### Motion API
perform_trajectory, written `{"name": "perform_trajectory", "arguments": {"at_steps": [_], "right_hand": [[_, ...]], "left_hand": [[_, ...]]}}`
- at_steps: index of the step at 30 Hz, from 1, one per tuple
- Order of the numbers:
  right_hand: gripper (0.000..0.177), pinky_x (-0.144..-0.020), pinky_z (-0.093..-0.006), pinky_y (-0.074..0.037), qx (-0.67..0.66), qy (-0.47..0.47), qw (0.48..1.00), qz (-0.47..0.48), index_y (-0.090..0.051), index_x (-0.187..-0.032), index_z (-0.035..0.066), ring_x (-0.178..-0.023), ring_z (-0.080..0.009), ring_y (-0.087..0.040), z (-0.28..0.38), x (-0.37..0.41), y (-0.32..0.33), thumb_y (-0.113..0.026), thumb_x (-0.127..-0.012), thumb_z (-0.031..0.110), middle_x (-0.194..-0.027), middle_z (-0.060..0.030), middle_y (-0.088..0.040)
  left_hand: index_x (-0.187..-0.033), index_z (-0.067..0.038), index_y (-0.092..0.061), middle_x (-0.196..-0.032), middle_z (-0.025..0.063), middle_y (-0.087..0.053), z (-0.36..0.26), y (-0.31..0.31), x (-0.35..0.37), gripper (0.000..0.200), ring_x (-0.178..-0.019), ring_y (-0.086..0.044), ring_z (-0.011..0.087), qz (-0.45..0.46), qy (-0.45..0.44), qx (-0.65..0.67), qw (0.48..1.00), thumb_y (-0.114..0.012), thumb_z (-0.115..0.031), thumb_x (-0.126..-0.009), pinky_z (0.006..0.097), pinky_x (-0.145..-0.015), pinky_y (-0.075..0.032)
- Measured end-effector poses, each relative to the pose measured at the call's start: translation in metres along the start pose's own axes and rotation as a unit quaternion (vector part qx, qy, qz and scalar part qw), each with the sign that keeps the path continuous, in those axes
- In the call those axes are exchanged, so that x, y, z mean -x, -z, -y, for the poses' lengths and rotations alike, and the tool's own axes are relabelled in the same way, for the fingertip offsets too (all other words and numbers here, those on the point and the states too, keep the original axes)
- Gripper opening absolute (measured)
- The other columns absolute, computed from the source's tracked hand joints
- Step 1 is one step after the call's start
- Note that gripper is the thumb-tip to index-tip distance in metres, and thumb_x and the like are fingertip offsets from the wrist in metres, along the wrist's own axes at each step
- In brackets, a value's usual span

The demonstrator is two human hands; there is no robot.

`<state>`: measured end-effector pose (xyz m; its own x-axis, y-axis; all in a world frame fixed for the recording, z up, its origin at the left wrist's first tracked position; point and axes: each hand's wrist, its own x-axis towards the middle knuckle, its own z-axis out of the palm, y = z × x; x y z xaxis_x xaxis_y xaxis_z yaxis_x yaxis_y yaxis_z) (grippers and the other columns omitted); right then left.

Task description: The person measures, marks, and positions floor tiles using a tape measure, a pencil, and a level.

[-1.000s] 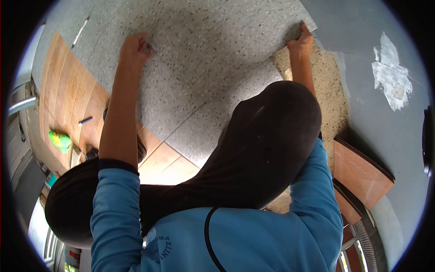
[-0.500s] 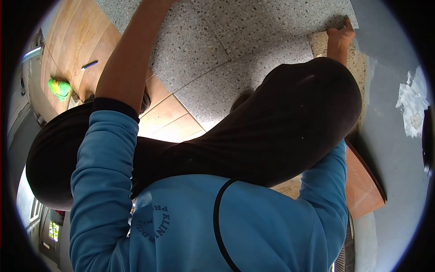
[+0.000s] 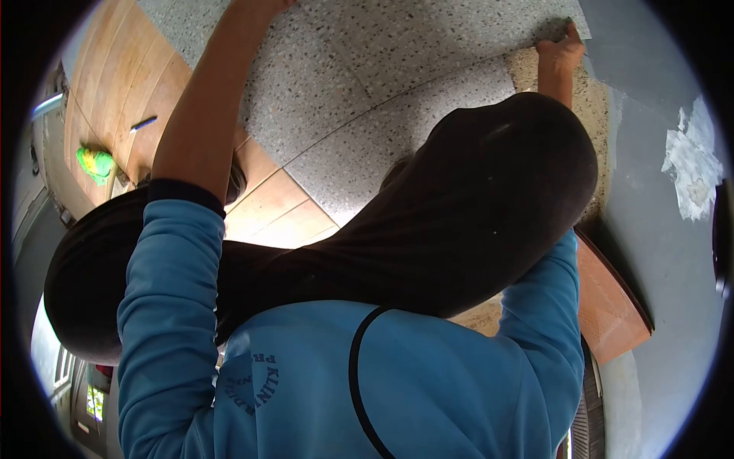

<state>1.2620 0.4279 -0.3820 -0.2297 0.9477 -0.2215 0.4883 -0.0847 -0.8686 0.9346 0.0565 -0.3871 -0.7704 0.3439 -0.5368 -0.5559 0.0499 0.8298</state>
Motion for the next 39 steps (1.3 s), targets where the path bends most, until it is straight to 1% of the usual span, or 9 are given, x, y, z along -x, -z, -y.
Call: {"name": "perform_trajectory", "arguments": {"at_steps": [1, 3, 5, 8, 9, 11, 17, 23, 39], "right_hand": [[0.059, -0.093, -0.0348, -0.049, -0.018, -0.004, 1.0, -0.005, -0.05, -0.135, -0.003, -0.109, -0.0217, -0.059, 0.0, 0.0, -0.001, -0.065, -0.078, -0.008, -0.123, -0.0134, -0.061], [0.042, -0.098, -0.0448, -0.045, -0.418, -0.102, 0.902, -0.047, -0.056, -0.126, -0.003, -0.108, -0.0264, -0.06, -0.027, -0.037, -0.004, -0.063, -0.088, 0.01, -0.119, -0.0115, -0.063], [0.037, -0.099, -0.0487, -0.042, -0.549, -0.149, 0.81, 0.141, -0.058, -0.122, -0.003, -0.107, -0.0287, -0.061, -0.02, -0.023, 0.028, -0.06, -0.091, 0.017, -0.119, -0.0113, -0.063], [0.035, -0.107, -0.0521, -0.031, -0.354, -0.028, 0.931, -0.083, -0.057, -0.119, -0.003, -0.115, -0.0309, -0.056, 0.002, -0.003, -0.026, -0.06, -0.093, 0.02, -0.127, -0.0138, -0.058], [0.037, -0.109, -0.0528, -0.028, -0.379, -0.077, 0.92, -0.068, -0.056, -0.121, -0.003, -0.118, -0.0313, -0.054, -0.004, -0.01, -0.015, -0.06, -0.093, 0.02, -0.13, -0.0143, -0.057], [0.041, -0.114, -0.0543, -0.017, -0.41, -0.136, 0.9, -0.059, -0.053, -0.125, -0.004, -0.125, -0.0326, -0.049, 0.002, -0.009, -0.007, -0.061, -0.093, 0.021, -0.137, -0.0156, -0.051], [0.039, -0.111, -0.0548, -0.025, -0.462, -0.141, 0.872, -0.077, -0.054, -0.125, -0.003, -0.122, -0.0319, -0.052, 0.01, -0.004, -0.009, -0.061, -0.093, 0.02, -0.134, -0.0144, -0.053], [0.026, -0.099, -0.0545, -0.041, -0.473, -0.148, 0.864, -0.088, -0.06, -0.112, 0.0, -0.105, -0.0298, -0.062, 0.008, -0.009, -0.009, -0.061, -0.092, 0.017, -0.116, -0.0108, -0.063], [0.032, -0.106, -0.0515, -0.033, -0.444, -0.198, 0.866, -0.118, -0.064, -0.113, 0.002, -0.103, -0.0274, -0.062, 0.024, 0.003, -0.004, -0.07, -0.087, 0.021, -0.11, -0.0091, -0.066]], "left_hand": [[-0.081, -0.009, -0.052, -0.074, 0.0054, -0.044, 0.003, 0.004, 0.0, 0.01, -0.069, -0.047, 0.0227, 0.014, -0.014, -0.047, 0.999, -0.059, -0.015, -0.085, 0.0415, -0.064, -0.045], [-0.091, -0.007, -0.053, -0.085, 0.0065, -0.043, 0.004, 0.013, 0.001, 0.015, -0.08, -0.045, 0.0223, 0.043, -0.051, -0.138, 0.988, -0.064, -0.014, -0.084, 0.0431, -0.071, -0.045], [-0.101, -0.006, -0.053, -0.096, 0.0075, -0.042, 0.005, 0.015, -0.001, 0.024, -0.091, -0.043, 0.0218, 0.072, -0.09, -0.226, 0.967, -0.069, -0.013, -0.084, 0.0447, -0.078, -0.046], [-0.107, -0.006, -0.053, -0.104, 0.0081, -0.041, -0.014, -0.015, 0.012, 0.031, -0.098, -0.041, 0.0212, -0.024, 0.009, -0.122, 0.992, -0.071, -0.013, -0.084, 0.0456, -0.081, -0.046], [-0.107, -0.006, -0.052, -0.105, 0.0081, -0.041, -0.019, -0.022, 0.018, 0.031, -0.099, -0.041, 0.0211, -0.078, 0.073, -0.047, 0.993, -0.071, -0.013, -0.084, 0.0456, -0.08, -0.047], [-0.107, -0.008, -0.054, -0.099, 0.0058, -0.046, -0.022, -0.031, 0.028, 0.031, -0.09, -0.043, 0.0187, -0.103, 0.078, -0.056, 0.99, -0.071, -0.013, -0.081, 0.0431, -0.075, -0.047], [-0.1, -0.01, -0.055, -0.094, 0.0036, -0.047, -0.025, -0.031, 0.03, 0.025, -0.085, -0.044, 0.0164, -0.078, 0.08, -0.053, 0.992, -0.07, -0.012, -0.08, 0.0384, -0.068, -0.045], [-0.096, -0.011, -0.054, -0.09, 0.0022, -0.047, -0.029, -0.034, 0.037, 0.022, -0.083, -0.044, 0.0154, -0.072, 0.08, -0.068, 0.992, -0.07, -0.013, -0.081, 0.0365, -0.067, -0.044], [-0.087, -0.008, -0.055, -0.084, 0.0027, -0.048, -0.032, -0.036, 0.037, 0.013, -0.08, -0.046, 0.0157, -0.08, 0.104, -0.057, 0.99, -0.068, -0.011, -0.084, 0.0394, -0.069, -0.044]]}}
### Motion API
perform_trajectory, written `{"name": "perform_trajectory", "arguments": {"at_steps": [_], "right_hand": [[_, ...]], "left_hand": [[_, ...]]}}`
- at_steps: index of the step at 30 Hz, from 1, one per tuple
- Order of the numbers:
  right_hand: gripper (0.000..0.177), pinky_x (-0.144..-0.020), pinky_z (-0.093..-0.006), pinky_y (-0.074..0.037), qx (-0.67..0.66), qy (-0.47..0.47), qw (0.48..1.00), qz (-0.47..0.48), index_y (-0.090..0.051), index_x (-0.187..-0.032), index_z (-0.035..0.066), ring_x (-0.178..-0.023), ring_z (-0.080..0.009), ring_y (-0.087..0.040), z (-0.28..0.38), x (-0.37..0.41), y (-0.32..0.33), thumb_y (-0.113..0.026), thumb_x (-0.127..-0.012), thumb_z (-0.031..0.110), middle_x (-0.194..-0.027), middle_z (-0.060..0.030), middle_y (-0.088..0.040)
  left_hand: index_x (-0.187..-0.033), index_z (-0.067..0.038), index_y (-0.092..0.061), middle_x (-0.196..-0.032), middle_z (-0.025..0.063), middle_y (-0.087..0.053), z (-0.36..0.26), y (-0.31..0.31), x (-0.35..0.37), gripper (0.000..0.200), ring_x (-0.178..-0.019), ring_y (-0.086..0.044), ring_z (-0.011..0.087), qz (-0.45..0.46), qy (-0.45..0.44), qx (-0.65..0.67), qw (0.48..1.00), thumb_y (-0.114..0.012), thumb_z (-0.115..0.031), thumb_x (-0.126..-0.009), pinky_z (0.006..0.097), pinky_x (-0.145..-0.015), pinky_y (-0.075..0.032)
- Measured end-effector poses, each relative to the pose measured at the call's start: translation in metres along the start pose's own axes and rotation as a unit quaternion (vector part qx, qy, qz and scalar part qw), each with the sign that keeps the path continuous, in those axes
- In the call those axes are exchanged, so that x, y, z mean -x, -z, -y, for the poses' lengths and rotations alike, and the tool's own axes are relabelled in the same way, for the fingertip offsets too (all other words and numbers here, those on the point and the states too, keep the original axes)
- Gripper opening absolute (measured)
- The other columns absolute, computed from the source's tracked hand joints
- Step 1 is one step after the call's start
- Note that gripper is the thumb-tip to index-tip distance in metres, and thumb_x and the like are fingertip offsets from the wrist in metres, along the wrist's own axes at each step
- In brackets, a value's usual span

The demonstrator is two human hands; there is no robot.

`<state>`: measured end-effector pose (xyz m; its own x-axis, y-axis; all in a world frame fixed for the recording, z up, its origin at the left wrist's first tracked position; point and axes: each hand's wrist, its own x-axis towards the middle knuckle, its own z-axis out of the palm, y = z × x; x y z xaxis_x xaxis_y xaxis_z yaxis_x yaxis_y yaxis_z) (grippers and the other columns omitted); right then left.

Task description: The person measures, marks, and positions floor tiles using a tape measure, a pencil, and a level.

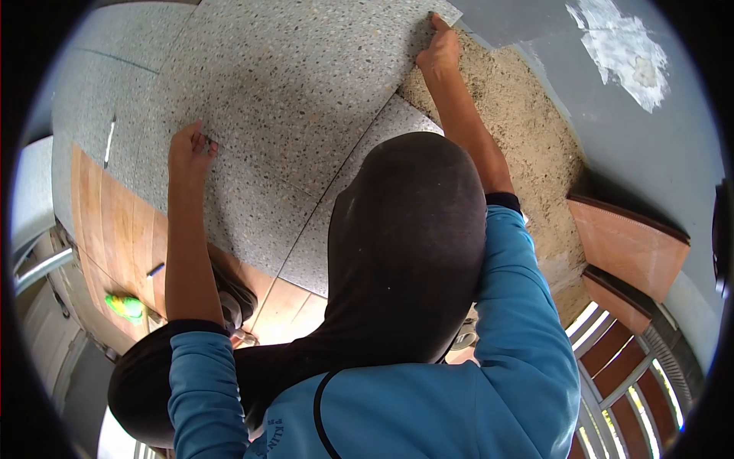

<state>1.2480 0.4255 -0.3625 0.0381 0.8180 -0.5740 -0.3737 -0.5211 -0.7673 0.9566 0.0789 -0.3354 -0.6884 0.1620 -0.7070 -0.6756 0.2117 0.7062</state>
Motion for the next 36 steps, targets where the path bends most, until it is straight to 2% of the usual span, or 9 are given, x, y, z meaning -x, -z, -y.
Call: {"name": "perform_trajectory", "arguments": {"at_steps": [3, 11, 14, 17, 20, 23, 26, 29, 36], "right_hand": [[0.033, -0.105, -0.0509, -0.035, -0.083, 0.005, 0.996, 0.02, -0.064, -0.112, 0.0, -0.104, -0.0274, -0.062, -0.002, -0.005, -0.005, -0.071, -0.086, 0.021, -0.109, -0.009, -0.066], [0.043, -0.108, -0.0506, -0.031, -0.011, -0.023, 0.996, -0.089, -0.059, -0.117, -0.003, -0.113, -0.0303, -0.056, -0.003, -0.007, -0.004, -0.073, -0.085, 0.021, -0.122, -0.0163, -0.059], [0.044, -0.11, -0.0512, -0.028, -0.054, 0.006, 0.998, 0.013, -0.059, -0.118, -0.003, -0.112, -0.0295, -0.055, -0.007, -0.013, 0.001, -0.073, -0.085, 0.022, -0.121, -0.0153, -0.06], [0.042, -0.109, -0.0517, -0.028, -0.031, 0.001, 1.0, 0.006, -0.059, -0.117, -0.002, -0.108, -0.0294, -0.057, -0.005, -0.01, 0.002, -0.072, -0.086, 0.024, -0.116, -0.0138, -0.062], [0.043, -0.104, -0.0448, -0.038, 0.001, -0.033, 0.999, -0.02, -0.058, -0.123, -0.002, -0.11, -0.0263, -0.058, 0.003, 0.001, -0.001, -0.07, -0.086, 0.015, -0.12, -0.0143, -0.062], [0.031, -0.071, -0.0342, -0.052, -0.083, -0.032, 0.994, 0.06, -0.071, -0.095, 0.005, -0.081, -0.022, -0.064, -0.03, -0.061, 0.004, -0.071, -0.083, 0.033, -0.087, -0.0068, -0.069], [0.024, -0.078, -0.0327, -0.05, -0.072, -0.052, 0.994, 0.066, -0.069, -0.105, 0.01, -0.086, -0.0194, -0.06, -0.029, -0.065, 0.004, -0.064, -0.087, 0.024, -0.094, -0.0011, -0.067], [0.022, -0.079, -0.0354, -0.05, -0.092, -0.005, 0.991, 0.101, -0.069, -0.101, 0.01, -0.081, -0.02, -0.059, -0.043, -0.086, 0.013, -0.064, -0.088, 0.027, -0.089, -0.0019, -0.066], [0.019, -0.076, -0.0335, -0.049, -0.067, -0.054, 0.988, 0.127, -0.069, -0.093, 0.012, -0.078, -0.0179, -0.058, -0.034, -0.07, 0.013, -0.064, -0.088, 0.03, -0.084, -0.0015, -0.065]], "left_hand": [[-0.091, -0.006, -0.058, -0.087, 0.0042, -0.051, -0.001, 0.003, -0.005, 0.012, -0.082, -0.047, 0.0164, 0.001, 0.013, 0.002, 1.0, -0.068, -0.011, -0.085, 0.0408, -0.07, -0.045], [-0.093, -0.004, -0.059, -0.09, 0.005, -0.053, -0.003, 0.002, -0.001, 0.012, -0.083, -0.048, 0.0169, -0.001, 0.014, 0.006, 1.0, -0.066, -0.009, -0.085, 0.0417, -0.074, -0.045], [-0.093, -0.004, -0.059, -0.09, 0.0047, -0.052, 0.0, 0.005, -0.005, 0.012, -0.084, -0.048, 0.0167, 0.002, 0.009, 0.011, 1.0, -0.066, -0.008, -0.085, 0.0417, -0.076, -0.045], [-0.095, -0.004, -0.059, -0.09, 0.0043, -0.052, 0.002, 0.006, -0.006, 0.013, -0.086, -0.047, 0.0164, 0.005, 0.004, 0.011, 1.0, -0.067, -0.008, -0.085, 0.0416, -0.077, -0.045], [-0.095, -0.004, -0.06, -0.091, 0.0041, -0.052, 0.003, 0.006, -0.003, 0.014, -0.086, -0.048, 0.0162, 0.011, -0.002, 0.009, 1.0, -0.067, -0.009, -0.084, 0.0413, -0.077, -0.045], [-0.095, -0.004, -0.06, -0.091, 0.0041, -0.053, 0.002, 0.002, 0.005, 0.014, -0.086, -0.048, 0.0161, 0.022, -0.007, 0.005, 1.0, -0.067, -0.009, -0.084, 0.0411, -0.076, -0.046], [-0.094, -0.004, -0.06, -0.09, 0.004, -0.053, 0.0, 0.004, 0.001, 0.013, -0.085, -0.049, 0.0161, 0.019, -0.005, 0.006, 1.0, -0.066, -0.009, -0.084, 0.0406, -0.076, -0.046], [-0.093, -0.005, -0.06, -0.088, 0.0038, -0.053, 0.003, 0.007, -0.002, 0.012, -0.084, -0.049, 0.0161, 0.027, -0.012, -0.006, 1.0, -0.066, -0.009, -0.084, 0.0402, -0.076, -0.045], [-0.094, -0.005, -0.059, -0.091, 0.0038, -0.054, 0.003, 0.007, -0.003, 0.013, -0.086, -0.049, 0.0161, 0.035, -0.007, -0.009, 0.999, -0.066, -0.011, -0.083, 0.0408, -0.078, -0.045]]}}
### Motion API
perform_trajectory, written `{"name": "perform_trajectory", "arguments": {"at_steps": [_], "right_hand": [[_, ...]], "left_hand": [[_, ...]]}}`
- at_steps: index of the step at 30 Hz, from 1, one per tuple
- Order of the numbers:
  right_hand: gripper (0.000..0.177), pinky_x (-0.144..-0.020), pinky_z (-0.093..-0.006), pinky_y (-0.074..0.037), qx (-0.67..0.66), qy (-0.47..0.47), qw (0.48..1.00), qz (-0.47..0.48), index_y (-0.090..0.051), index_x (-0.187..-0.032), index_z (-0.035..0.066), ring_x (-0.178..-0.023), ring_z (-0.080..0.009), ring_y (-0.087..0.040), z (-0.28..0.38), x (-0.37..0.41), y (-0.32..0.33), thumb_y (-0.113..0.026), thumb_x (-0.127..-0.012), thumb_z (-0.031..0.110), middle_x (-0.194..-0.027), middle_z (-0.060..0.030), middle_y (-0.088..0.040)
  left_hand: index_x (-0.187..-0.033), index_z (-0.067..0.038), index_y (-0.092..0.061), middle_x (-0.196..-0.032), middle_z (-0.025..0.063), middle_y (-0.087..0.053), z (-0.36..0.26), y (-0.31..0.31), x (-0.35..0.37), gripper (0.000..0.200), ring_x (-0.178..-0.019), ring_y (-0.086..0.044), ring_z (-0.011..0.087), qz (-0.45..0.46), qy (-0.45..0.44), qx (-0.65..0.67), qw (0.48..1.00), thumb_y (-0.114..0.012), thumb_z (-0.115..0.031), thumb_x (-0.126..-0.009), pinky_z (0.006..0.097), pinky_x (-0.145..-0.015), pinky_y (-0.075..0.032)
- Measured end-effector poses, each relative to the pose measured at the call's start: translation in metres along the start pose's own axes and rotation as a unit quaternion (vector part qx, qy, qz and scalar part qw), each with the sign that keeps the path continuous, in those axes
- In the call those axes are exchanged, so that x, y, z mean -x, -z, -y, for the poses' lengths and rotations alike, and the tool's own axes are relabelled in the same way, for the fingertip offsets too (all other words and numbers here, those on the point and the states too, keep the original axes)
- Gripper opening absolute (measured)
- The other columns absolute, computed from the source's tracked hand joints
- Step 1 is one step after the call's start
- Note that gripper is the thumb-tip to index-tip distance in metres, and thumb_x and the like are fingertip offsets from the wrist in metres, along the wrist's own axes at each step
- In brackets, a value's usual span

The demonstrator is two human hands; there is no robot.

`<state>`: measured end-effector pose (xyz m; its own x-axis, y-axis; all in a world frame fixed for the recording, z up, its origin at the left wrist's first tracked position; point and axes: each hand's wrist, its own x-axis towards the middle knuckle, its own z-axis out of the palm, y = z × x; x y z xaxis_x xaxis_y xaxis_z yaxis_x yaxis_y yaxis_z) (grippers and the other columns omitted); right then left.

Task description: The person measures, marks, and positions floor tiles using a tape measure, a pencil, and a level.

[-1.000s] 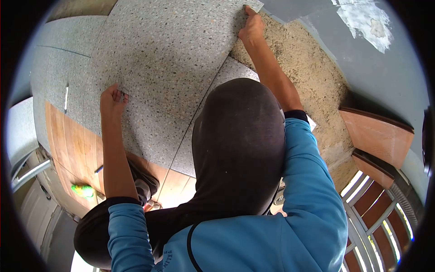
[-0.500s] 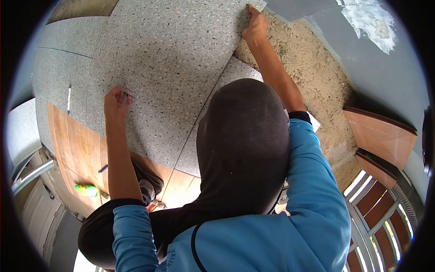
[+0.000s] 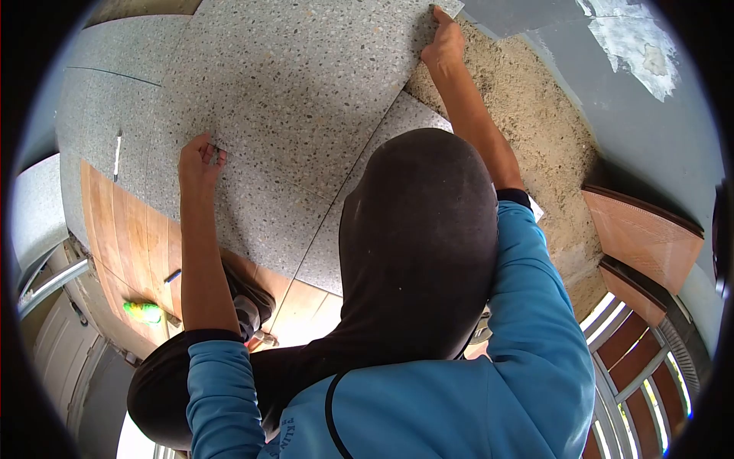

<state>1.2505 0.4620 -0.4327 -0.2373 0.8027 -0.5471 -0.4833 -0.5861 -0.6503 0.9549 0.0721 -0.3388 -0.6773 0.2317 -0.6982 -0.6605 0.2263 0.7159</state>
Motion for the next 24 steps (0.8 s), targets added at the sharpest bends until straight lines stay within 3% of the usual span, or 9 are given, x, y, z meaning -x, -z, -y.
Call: {"name": "perform_trajectory", "arguments": {"at_steps": [5, 11, 12, 13, 15, 16, 19, 22, 24], "right_hand": [[0.025, -0.086, -0.0363, -0.048, 0.088, 0.034, 0.988, -0.119, -0.068, -0.1, 0.01, -0.091, -0.0212, -0.059, 0.011, 0.018, -0.012, -0.063, -0.089, 0.031, -0.096, -0.0029, -0.067], [0.026, -0.072, -0.0291, -0.051, 0.015, 0.029, 0.999, -0.017, -0.067, -0.101, 0.009, -0.08, -0.0165, -0.06, 0.008, -0.015, 0.001, -0.066, -0.087, 0.031, -0.094, -0.0001, -0.066], [0.026, -0.068, -0.0277, -0.051, 0.064, 0.109, 0.99, 0.063, -0.067, -0.1, 0.009, -0.077, -0.0155, -0.059, 0.003, -0.058, 0.029, -0.066, -0.087, 0.032, -0.091, 0.0007, -0.065], [0.026, -0.064, -0.0263, -0.05, 0.108, 0.181, 0.967, 0.142, -0.067, -0.099, 0.009, -0.074, -0.0146, -0.059, -0.011, -0.088, 0.06, -0.067, -0.086, 0.033, -0.088, 0.0014, -0.064], [0.021, -0.065, -0.0276, -0.05, -0.031, 0.071, 0.993, 0.091, -0.067, -0.1, 0.011, -0.074, -0.0146, -0.058, 0.002, -0.056, 0.035, -0.063, -0.091, 0.029, -0.086, 0.0006, -0.061], [0.018, -0.065, -0.0282, -0.051, -0.006, 0.042, 0.997, 0.056, -0.067, -0.099, 0.012, -0.074, -0.0152, -0.058, 0.009, -0.041, 0.026, -0.061, -0.092, 0.027, -0.085, -0.0002, -0.061], [0.018, -0.065, -0.0297, -0.051, 0.088, 0.136, 0.985, 0.058, -0.069, -0.097, 0.01, -0.073, -0.0165, -0.059, 0.007, -0.068, 0.049, -0.06, -0.094, 0.025, -0.081, -0.0023, -0.063], [0.024, -0.067, -0.0311, -0.053, 0.037, 0.147, 0.988, 0.024, -0.069, -0.097, 0.005, -0.075, -0.0177, -0.061, 0.005, -0.037, 0.026, -0.06, -0.093, 0.027, -0.079, -0.0032, -0.064], [0.027, -0.065, -0.031, -0.052, -0.013, 0.112, 0.994, -0.006, -0.069, -0.096, 0.003, -0.073, -0.0173, -0.06, 0.005, -0.024, 0.017, -0.06, -0.093, 0.028, -0.077, -0.0033, -0.064]], "left_hand": [[-0.096, -0.005, -0.059, -0.094, 0.0045, -0.055, 0.002, 0.001, 0.0, 0.015, -0.088, -0.05, 0.0164, 0.021, -0.015, -0.02, 0.999, -0.066, -0.011, -0.084, 0.04, -0.077, -0.045], [-0.103, -0.005, -0.061, -0.095, 0.005, -0.055, 0.012, 0.008, -0.012, 0.025, -0.088, -0.049, 0.0174, 0.0, -0.063, -0.045, 0.997, -0.071, -0.012, -0.08, 0.0392, -0.07, -0.049], [-0.105, -0.006, -0.063, -0.094, 0.0052, -0.055, 0.02, 0.028, -0.036, 0.028, -0.087, -0.051, 0.0183, 0.066, -0.235, -0.229, 0.942, -0.072, -0.013, -0.079, 0.0393, -0.071, -0.05], [-0.107, -0.006, -0.063, -0.095, 0.0055, -0.057, 0.025, 0.036, -0.043, 0.031, -0.086, -0.054, 0.019, 0.089, -0.251, -0.249, 0.931, -0.073, -0.01, -0.078, 0.0376, -0.072, -0.051], [-0.112, -0.007, -0.064, -0.096, 0.0061, -0.06, 0.036, 0.052, -0.058, 0.038, -0.083, -0.059, 0.0205, 0.134, -0.284, -0.285, 0.905, -0.075, -0.005, -0.075, 0.0341, -0.074, -0.053], [-0.113, -0.006, -0.064, -0.097, 0.0064, -0.061, 0.031, 0.047, -0.056, 0.038, -0.084, -0.061, 0.0204, 0.141, -0.162, -0.129, 0.968, -0.074, -0.003, -0.076, 0.0327, -0.076, -0.053], [-0.083, -0.009, -0.057, -0.077, 0.004, -0.052, 0.016, 0.025, -0.005, 0.012, -0.071, -0.051, 0.0185, 0.082, -0.341, -0.475, 0.807, -0.058, -0.018, -0.09, 0.0365, -0.064, -0.044], [-0.084, -0.009, -0.06, -0.079, 0.004, -0.055, 0.018, 0.026, -0.006, 0.013, -0.075, -0.052, 0.0167, 0.183, -0.223, -0.179, 0.941, -0.057, -0.02, -0.09, 0.0351, -0.065, -0.043], [-0.083, -0.009, -0.06, -0.077, 0.0036, -0.054, 0.03, 0.03, -0.025, 0.015, -0.074, -0.052, 0.0166, 0.148, -0.21, -0.142, 0.956, -0.057, -0.022, -0.09, 0.0346, -0.065, -0.043]]}}
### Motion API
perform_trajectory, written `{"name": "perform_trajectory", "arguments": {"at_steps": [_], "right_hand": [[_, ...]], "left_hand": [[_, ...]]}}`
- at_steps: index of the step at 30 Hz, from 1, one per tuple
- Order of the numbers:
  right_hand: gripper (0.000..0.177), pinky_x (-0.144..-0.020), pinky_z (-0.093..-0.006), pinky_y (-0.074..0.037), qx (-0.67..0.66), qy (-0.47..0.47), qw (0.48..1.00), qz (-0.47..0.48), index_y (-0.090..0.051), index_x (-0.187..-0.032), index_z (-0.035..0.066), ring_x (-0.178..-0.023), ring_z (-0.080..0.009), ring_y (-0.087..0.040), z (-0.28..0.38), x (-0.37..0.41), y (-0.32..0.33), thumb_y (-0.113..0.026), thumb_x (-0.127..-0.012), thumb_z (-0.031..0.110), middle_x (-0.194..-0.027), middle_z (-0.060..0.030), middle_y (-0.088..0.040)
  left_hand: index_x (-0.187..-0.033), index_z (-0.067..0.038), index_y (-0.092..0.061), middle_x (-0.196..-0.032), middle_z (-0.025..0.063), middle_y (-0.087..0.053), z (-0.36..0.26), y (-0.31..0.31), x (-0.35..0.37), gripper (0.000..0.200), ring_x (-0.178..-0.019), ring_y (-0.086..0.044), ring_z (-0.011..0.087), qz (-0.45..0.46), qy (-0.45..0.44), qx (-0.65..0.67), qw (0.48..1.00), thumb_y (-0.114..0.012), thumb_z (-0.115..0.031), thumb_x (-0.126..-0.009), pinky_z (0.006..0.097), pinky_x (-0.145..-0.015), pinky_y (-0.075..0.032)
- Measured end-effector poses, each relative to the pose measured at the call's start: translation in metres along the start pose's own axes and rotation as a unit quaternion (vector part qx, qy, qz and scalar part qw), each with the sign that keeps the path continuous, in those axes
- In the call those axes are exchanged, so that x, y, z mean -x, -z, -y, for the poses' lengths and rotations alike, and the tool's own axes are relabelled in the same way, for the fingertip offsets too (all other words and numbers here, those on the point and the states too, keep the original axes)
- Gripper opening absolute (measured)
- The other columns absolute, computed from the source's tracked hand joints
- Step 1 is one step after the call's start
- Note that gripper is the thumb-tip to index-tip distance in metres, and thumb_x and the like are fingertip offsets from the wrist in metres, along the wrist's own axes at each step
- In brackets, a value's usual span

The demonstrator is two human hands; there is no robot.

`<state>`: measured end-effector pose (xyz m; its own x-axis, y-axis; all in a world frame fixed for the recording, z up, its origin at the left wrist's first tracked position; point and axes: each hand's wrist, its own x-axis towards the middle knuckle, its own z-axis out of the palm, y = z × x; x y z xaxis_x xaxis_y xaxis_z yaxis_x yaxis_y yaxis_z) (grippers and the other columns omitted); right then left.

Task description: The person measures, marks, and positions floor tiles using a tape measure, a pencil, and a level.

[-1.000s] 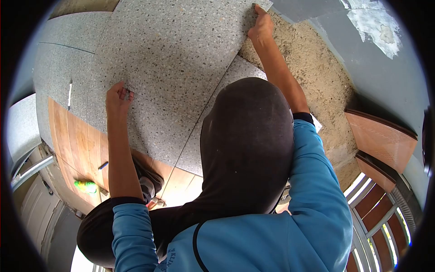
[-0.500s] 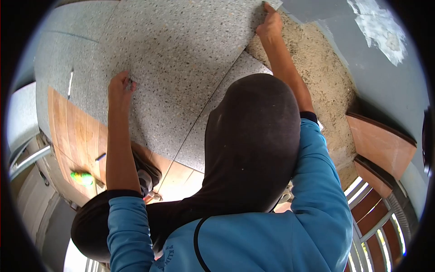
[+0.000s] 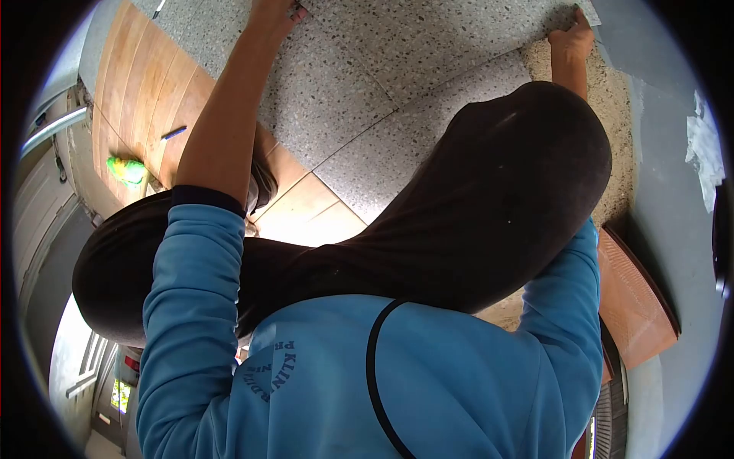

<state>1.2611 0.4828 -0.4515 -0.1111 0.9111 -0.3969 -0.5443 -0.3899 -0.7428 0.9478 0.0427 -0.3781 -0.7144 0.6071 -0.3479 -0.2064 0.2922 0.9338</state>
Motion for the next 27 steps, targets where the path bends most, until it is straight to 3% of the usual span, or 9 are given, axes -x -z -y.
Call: {"name": "perform_trajectory", "arguments": {"at_steps": [2, 3, 5, 10, 13, 14, 16, 20, 27], "right_hand": [[0.028, -0.06, -0.0298, -0.05, -0.017, -0.021, 1.0, -0.004, -0.069, -0.095, 0.002, -0.068, -0.0158, -0.058, -0.001, -0.012, 0.002, -0.06, -0.093, 0.028, -0.074, -0.0033, -0.062], [0.026, -0.071, -0.0318, -0.049, 0.252, 0.044, 0.966, 0.022, -0.063, -0.108, 0.001, -0.081, -0.0181, -0.058, 0.008, 0.006, -0.001, -0.063, -0.089, 0.019, -0.09, -0.0072, -0.062], [0.057, -0.094, -0.0358, -0.048, 0.711, 0.161, 0.681, 0.07, -0.052, -0.134, 0.0, -0.107, -0.0226, -0.059, 0.034, 0.061, -0.012, -0.069, -0.08, 0.0, -0.122, -0.0148, -0.062], [0.05, -0.098, -0.0408, -0.043, 0.55, 0.159, 0.818, 0.047, -0.053, -0.13, -0.002, -0.109, -0.0255, -0.059, 0.025, 0.068, -0.012, -0.067, -0.083, 0.006, -0.124, -0.0149, -0.06], [0.043, -0.103, -0.0465, -0.039, 0.421, 0.115, 0.9, 0.026, -0.055, -0.125, -0.003, -0.112, -0.0283, -0.058, 0.017, 0.065, -0.013, -0.065, -0.088, 0.014, -0.125, -0.0148, -0.058], [0.041, -0.104, -0.0484, -0.038, 0.362, 0.105, 0.926, 0.023, -0.055, -0.124, -0.004, -0.113, -0.0293, -0.057, 0.019, 0.059, -0.012, -0.064, -0.09, 0.017, -0.126, -0.0148, -0.057], [0.042, -0.103, -0.0464, -0.04, 0.257, 0.111, 0.959, 0.037, -0.055, -0.125, -0.004, -0.113, -0.029, -0.057, 0.025, 0.046, -0.019, -0.064, -0.089, 0.017, -0.127, -0.0136, -0.058], [0.042, -0.104, -0.0461, -0.04, 0.057, -0.035, 0.997, -0.039, -0.056, -0.125, -0.003, -0.113, -0.0282, -0.057, 0.022, 0.053, -0.039, -0.063, -0.091, 0.02, -0.127, -0.0132, -0.058], [0.041, -0.108, -0.0469, -0.034, 0.064, -0.093, 0.989, -0.097, -0.056, -0.124, -0.003, -0.116, -0.0295, -0.054, 0.039, 0.073, -0.055, -0.064, -0.09, 0.019, -0.127, -0.0124, -0.058]], "left_hand": [[-0.083, -0.009, -0.061, -0.075, 0.0032, -0.054, 0.012, 0.001, -0.012, 0.017, -0.074, -0.053, 0.0166, -0.03, 0.023, 0.044, 0.998, -0.057, -0.024, -0.09, 0.0344, -0.065, -0.043], [-0.084, -0.009, -0.061, -0.075, 0.0031, -0.054, 0.014, 0.001, -0.015, 0.017, -0.074, -0.053, 0.0166, -0.041, 0.038, 0.071, 0.996, -0.058, -0.024, -0.09, 0.0344, -0.065, -0.044], [-0.085, -0.009, -0.061, -0.076, 0.0041, -0.055, 0.024, 0.01, -0.028, 0.017, -0.074, -0.053, 0.0179, -0.026, 0.037, -0.007, 0.999, -0.057, -0.025, -0.09, 0.035, -0.065, -0.044], [-0.092, -0.01, -0.063, -0.095, 0.0096, -0.058, 0.054, 0.042, -0.044, 0.014, -0.09, -0.055, 0.0253, 0.082, -0.152, -0.407, 0.897, -0.061, -0.023, -0.089, 0.04, -0.079, -0.045], [-0.107, -0.002, -0.065, -0.106, 0.0065, -0.061, -0.015, -0.001, 0.006, 0.021, -0.104, -0.054, 0.0207, 0.052, -0.275, -0.627, 0.727, -0.061, -0.008, -0.087, 0.0364, -0.08, -0.052], [-0.105, -0.002, -0.066, -0.106, 0.0066, -0.062, 0.004, 0.002, -0.004, 0.02, -0.103, -0.055, 0.0202, 0.006, -0.189, -0.409, 0.893, -0.062, -0.008, -0.087, 0.0357, -0.08, -0.052], [-0.103, 0.0, -0.066, -0.101, 0.0077, -0.061, -0.001, -0.015, -0.011, 0.028, -0.089, -0.055, 0.0203, -0.085, 0.011, -0.077, 0.993, -0.068, -0.013, -0.078, 0.0355, -0.073, -0.05], [-0.103, 0.006, -0.062, -0.093, 0.0132, -0.059, -0.017, -0.024, -0.006, 0.048, -0.077, -0.054, 0.0203, -0.148, 0.085, -0.075, 0.982, -0.075, -0.021, -0.066, 0.0352, -0.064, -0.046], [-0.117, 0.015, -0.049, -0.123, 0.0308, -0.051, -0.024, -0.03, -0.011, 0.07, -0.112, -0.053, 0.0415, -0.129, 0.108, -0.391, 0.905, -0.079, -0.025, -0.069, 0.0455, -0.095, -0.045]]}}
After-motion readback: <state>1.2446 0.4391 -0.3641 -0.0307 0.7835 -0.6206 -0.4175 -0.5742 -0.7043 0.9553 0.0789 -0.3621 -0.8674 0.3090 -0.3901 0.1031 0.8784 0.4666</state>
